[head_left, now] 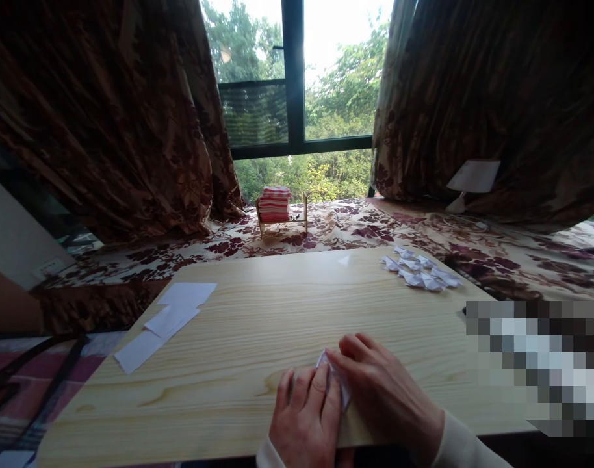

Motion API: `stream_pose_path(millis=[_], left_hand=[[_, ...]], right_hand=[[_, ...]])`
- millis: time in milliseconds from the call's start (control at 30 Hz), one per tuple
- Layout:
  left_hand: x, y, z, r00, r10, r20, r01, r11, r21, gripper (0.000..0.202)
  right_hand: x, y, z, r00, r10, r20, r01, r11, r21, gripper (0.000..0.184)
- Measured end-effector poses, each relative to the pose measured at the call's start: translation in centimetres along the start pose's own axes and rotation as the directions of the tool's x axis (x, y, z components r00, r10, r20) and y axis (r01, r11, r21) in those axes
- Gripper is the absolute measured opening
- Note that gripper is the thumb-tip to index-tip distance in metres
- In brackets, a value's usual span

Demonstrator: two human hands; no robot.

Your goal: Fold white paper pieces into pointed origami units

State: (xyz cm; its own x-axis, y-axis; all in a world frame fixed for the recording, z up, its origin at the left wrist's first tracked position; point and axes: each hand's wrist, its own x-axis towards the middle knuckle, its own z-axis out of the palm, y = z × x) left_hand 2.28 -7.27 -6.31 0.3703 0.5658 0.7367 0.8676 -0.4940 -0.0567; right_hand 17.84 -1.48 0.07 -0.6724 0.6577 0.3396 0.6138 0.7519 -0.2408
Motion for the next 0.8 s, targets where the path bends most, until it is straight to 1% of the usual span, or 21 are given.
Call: stream_pose_path(millis=[67,133,233,300,333,400,500,533,567,667,733,800], left_hand=[[0.0,0.0,0.0,1.000,-0.018,-0.014,0.017,1.000,-0.013,0.051],[0.0,0.0,-0.2,1.000,-0.011,0.025,0.011,1.000,-0.012,0.050],[0.1,0.0,-0.5,0.998,0.000,0.069,0.001,1.000,-0.015,0.048],[0.1,0.0,-0.5,0.998,-0.013,0.062,0.014,0.999,-0.029,0.051],[0.1,0.1,-0.5,0.998,-0.019,0.053,0.021,0.999,-0.038,0.052],[0.1,0.1,-0.5,0.998,-0.030,0.055,0.033,0.998,-0.053,0.054],[0.3,0.2,-0.7,0.992,-0.028,0.124,0.036,0.997,-0.063,0.052],[0.3,0.2,-0.8,0.989,-0.027,0.145,0.037,0.997,-0.064,0.051],[0.4,0.2,-0.9,0.989,-0.030,0.145,0.040,0.997,-0.063,0.052],[0.6,0.4,-1.0,0.994,-0.046,0.104,0.053,0.996,-0.065,0.053],[0.7,0.5,-1.1,0.993,-0.052,0.107,0.060,0.996,-0.073,0.054],[0.8,0.5,-1.2,0.989,-0.050,0.136,0.063,0.994,-0.088,0.054]], right_hand=[[0.4,0.0,-0.3,0.999,0.033,0.031,-0.031,0.998,-0.048,0.012],[0.5,0.3,-0.5,0.999,0.042,0.031,-0.041,0.999,-0.033,0.015],[-0.2,0.7,-0.5,1.000,0.006,-0.005,-0.005,0.998,0.055,0.025],[-1.0,0.8,-0.5,0.999,-0.035,-0.026,0.037,0.997,0.075,0.029],[-1.4,0.8,-0.5,0.998,-0.050,-0.024,0.052,0.996,0.071,0.028],[-2.0,0.7,-0.7,0.998,-0.066,-0.004,0.066,0.997,0.049,0.022],[-2.5,0.8,-1.1,0.998,-0.046,0.034,0.045,0.999,0.016,0.015],[-2.5,0.8,-1.1,0.999,-0.042,0.032,0.042,0.999,0.004,0.016],[-2.5,0.8,-1.1,0.999,-0.046,0.028,0.046,0.999,-0.012,0.019],[-2.0,0.5,-0.7,0.997,-0.076,0.019,0.078,0.993,-0.093,0.031],[-1.7,0.2,-0.6,0.997,-0.072,0.027,0.075,0.987,-0.140,0.030],[-1.4,0.0,-0.7,0.998,-0.052,0.045,0.058,0.987,-0.148,0.023]])
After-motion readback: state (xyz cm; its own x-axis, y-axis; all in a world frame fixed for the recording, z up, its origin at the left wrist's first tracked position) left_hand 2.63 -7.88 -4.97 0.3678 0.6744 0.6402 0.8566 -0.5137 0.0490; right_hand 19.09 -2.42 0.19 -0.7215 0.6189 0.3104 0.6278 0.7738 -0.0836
